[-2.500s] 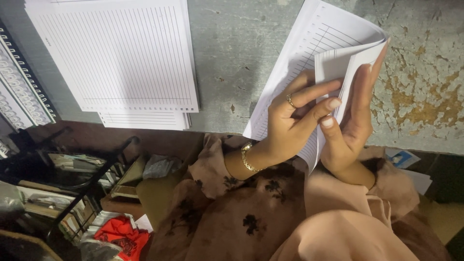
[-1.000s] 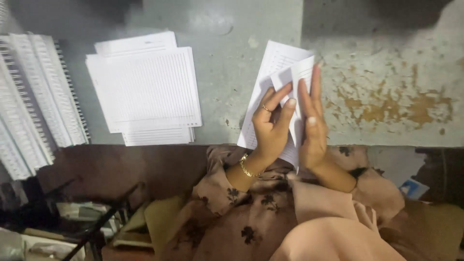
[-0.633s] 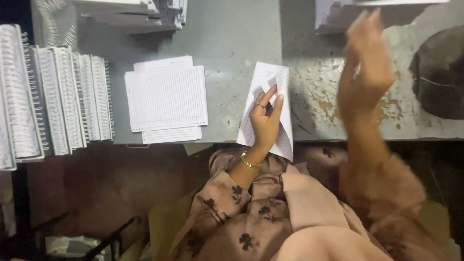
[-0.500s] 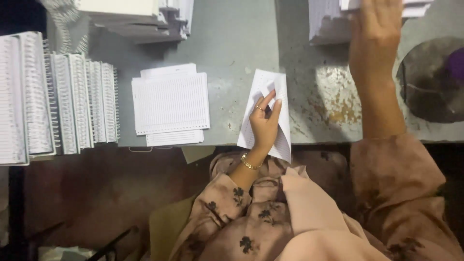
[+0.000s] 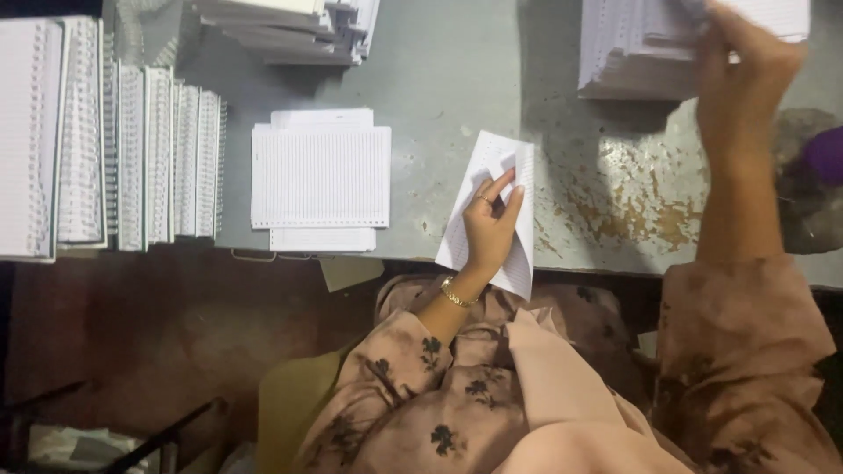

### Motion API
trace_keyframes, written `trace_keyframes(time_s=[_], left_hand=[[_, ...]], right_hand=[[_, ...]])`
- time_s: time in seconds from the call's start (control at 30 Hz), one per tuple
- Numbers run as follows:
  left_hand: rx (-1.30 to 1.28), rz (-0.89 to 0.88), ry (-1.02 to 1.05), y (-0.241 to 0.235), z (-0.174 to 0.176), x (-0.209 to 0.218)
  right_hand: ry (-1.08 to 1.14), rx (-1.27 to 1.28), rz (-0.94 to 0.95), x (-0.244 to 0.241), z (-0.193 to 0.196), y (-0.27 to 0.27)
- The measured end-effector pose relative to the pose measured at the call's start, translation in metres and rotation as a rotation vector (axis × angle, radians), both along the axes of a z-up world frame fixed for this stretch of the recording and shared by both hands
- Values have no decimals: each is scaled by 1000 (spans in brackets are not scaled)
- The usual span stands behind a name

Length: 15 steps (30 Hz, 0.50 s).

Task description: Inspecting and stacking spiral-bound notebooks and loose paper sheets in a print shop.

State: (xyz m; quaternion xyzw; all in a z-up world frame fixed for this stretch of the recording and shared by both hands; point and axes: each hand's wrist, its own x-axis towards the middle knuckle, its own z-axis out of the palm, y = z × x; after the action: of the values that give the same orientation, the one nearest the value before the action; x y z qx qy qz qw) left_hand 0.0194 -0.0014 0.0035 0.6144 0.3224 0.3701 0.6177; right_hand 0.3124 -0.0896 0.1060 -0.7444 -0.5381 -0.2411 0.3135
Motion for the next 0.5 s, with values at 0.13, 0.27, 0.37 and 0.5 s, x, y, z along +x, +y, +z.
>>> trace_keyframes(time_s=[0.13,0.27,0.37,0.5], left_hand=[[24,-5,-2,-1,-6,1],[52,-63,25,-1,1,1],[39,-58,44,-1,3,1],[50,-79,11,-2,3,0]], right_hand=[[220,175,88,8,2,4],[240,270,126,15,-5,6],[498,409,60,19,-13,10],[466,314,-81,13,-7,7]])
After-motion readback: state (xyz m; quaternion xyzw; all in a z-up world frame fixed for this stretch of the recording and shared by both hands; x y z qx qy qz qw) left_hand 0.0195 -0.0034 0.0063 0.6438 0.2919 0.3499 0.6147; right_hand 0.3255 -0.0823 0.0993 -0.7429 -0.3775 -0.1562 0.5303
